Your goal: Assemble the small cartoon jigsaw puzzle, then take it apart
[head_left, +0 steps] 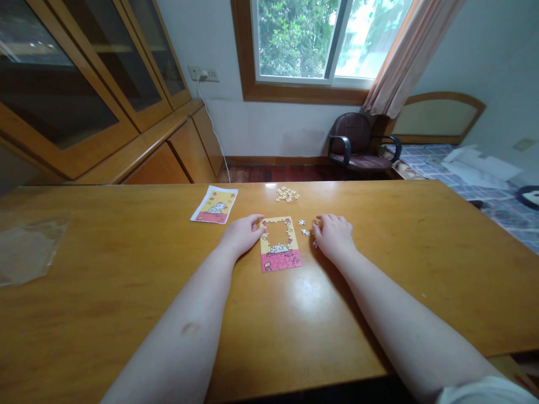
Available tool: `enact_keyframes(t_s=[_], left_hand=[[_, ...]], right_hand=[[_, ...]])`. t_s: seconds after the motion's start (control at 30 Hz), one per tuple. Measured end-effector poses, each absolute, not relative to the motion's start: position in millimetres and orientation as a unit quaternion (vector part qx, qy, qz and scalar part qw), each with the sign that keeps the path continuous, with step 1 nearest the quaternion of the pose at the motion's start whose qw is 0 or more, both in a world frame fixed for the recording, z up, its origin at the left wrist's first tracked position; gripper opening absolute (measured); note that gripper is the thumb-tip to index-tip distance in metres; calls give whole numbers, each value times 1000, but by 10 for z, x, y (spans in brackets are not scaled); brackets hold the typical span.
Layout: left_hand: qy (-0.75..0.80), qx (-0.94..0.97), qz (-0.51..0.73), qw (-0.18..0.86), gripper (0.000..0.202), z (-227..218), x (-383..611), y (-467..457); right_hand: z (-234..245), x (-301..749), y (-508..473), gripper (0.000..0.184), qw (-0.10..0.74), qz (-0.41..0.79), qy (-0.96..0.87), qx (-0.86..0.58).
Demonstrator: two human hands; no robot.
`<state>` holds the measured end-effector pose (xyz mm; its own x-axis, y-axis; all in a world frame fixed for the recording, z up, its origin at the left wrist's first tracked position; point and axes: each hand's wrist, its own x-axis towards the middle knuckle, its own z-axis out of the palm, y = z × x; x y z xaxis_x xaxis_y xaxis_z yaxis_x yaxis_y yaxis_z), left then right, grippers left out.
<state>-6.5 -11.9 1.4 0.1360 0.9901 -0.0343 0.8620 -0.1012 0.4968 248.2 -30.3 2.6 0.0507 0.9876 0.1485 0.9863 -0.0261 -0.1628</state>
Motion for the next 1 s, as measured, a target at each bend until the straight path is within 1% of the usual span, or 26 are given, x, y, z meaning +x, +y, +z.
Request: enact_keyframes(t_s=[0.1,0.23,0.43,0.67,0.87,1.0], left_hand=[[639,722,164,208,42,6,-63,-112],[639,720,169,212,41,4,-61,-100],[641,718,170,214,41,4,-63,-102],[643,716,167,214,40,-6,-70,-98],[643,715,166,218,40,15,-61,-105],[643,716,166,216,40,22,-54,-113]], right_hand=[[52,2501,-292,29,94,7,-699,-708],[83,2468,-331,27,86,6,-722,-686],[64,2548,-311,27,71,-33,-726,-683],[32,2595,-244,30,86,-6,-758,-647],[42,2581,-243,27,109,7,-750,-653],[13,2575,-238,30,109,19,-763,-637]])
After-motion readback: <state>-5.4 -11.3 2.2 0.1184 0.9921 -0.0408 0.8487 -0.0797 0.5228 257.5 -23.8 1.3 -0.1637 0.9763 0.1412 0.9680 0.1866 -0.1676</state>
